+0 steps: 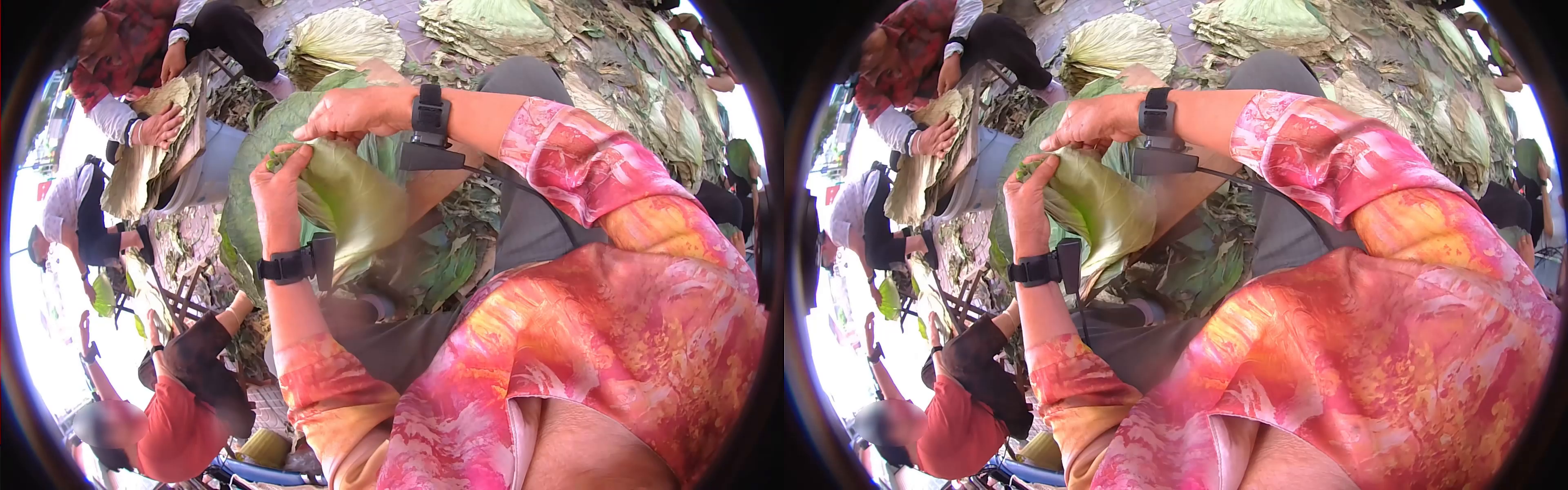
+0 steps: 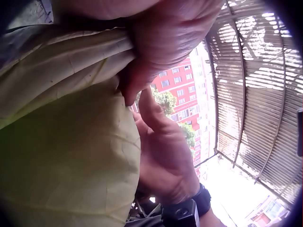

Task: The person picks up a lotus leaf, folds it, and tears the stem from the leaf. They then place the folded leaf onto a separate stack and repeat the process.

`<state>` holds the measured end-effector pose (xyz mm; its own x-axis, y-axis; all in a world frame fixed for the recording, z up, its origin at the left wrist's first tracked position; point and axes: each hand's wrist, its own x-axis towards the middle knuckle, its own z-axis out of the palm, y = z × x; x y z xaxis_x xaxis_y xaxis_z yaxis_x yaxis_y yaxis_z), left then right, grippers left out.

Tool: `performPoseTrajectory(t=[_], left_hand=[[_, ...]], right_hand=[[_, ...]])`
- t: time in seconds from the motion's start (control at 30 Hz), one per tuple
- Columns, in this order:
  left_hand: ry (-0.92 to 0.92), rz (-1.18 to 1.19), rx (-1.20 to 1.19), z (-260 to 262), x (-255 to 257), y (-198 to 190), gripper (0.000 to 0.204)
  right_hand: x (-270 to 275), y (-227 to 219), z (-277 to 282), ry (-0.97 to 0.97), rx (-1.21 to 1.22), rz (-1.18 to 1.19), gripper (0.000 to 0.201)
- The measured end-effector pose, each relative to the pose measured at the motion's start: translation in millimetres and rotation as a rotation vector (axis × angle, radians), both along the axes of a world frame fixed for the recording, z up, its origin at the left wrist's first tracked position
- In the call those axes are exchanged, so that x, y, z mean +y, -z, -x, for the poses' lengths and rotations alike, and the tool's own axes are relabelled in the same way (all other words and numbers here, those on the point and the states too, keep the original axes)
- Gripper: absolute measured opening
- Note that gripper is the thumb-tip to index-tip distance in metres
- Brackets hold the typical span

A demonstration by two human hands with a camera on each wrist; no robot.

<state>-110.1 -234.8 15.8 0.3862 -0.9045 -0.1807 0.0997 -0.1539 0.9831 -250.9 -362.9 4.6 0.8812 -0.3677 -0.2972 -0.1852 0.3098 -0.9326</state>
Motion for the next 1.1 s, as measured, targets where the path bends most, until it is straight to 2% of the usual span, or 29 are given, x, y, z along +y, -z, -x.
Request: performPoseTrajectory(t=[0.17,0.23,0.4,0.7,0.83,0.93,1.0,1.1], left_hand=[[-0.008,-0.031,0.139,-6.2,5.4,-0.3,0.011],[-0.01,-0.076,0.148,2.9,7.0,-14.2,0.012],[0.052,-0.081,0.072,0.7,6.1,-9.8,0.013],[-0.029,-0.043,-0.072,7.9,3.0,-9.6,0.006],[-0.06,0.013,-0.149,10.1,1.7,-4.0,0.007],[-0.064,0.032,-0.406,10.3,-0.9,3.7,0.006],[-0.079,0.061,-0.298,12.1,-2.4,2.8,0.006],[-0.1,0.044,-0.146,10.6,-1.6,0.3,0.008]], right_hand=[[-0.7,6.4,-0.1,-0.023,-0.047,0.087,0.018],[-1.0,8.3,-1.7,-0.029,-0.074,0.151,0.017],[2.0,7.9,-3.2,-0.021,-0.092,0.226,0.016],[11.4,4.8,-8.3,0.082,-0.075,0.676,0.02],[12.3,2.4,-8.6,0.099,0.025,0.574,0.022],[9.4,8.7,-8.7,0.111,0.025,0.532,0.023],[7.9,15.6,-9.5,0.142,-0.051,0.442,0.024],[4.3,4.4,-3.1,0.089,-0.04,-0.083,0.023]])
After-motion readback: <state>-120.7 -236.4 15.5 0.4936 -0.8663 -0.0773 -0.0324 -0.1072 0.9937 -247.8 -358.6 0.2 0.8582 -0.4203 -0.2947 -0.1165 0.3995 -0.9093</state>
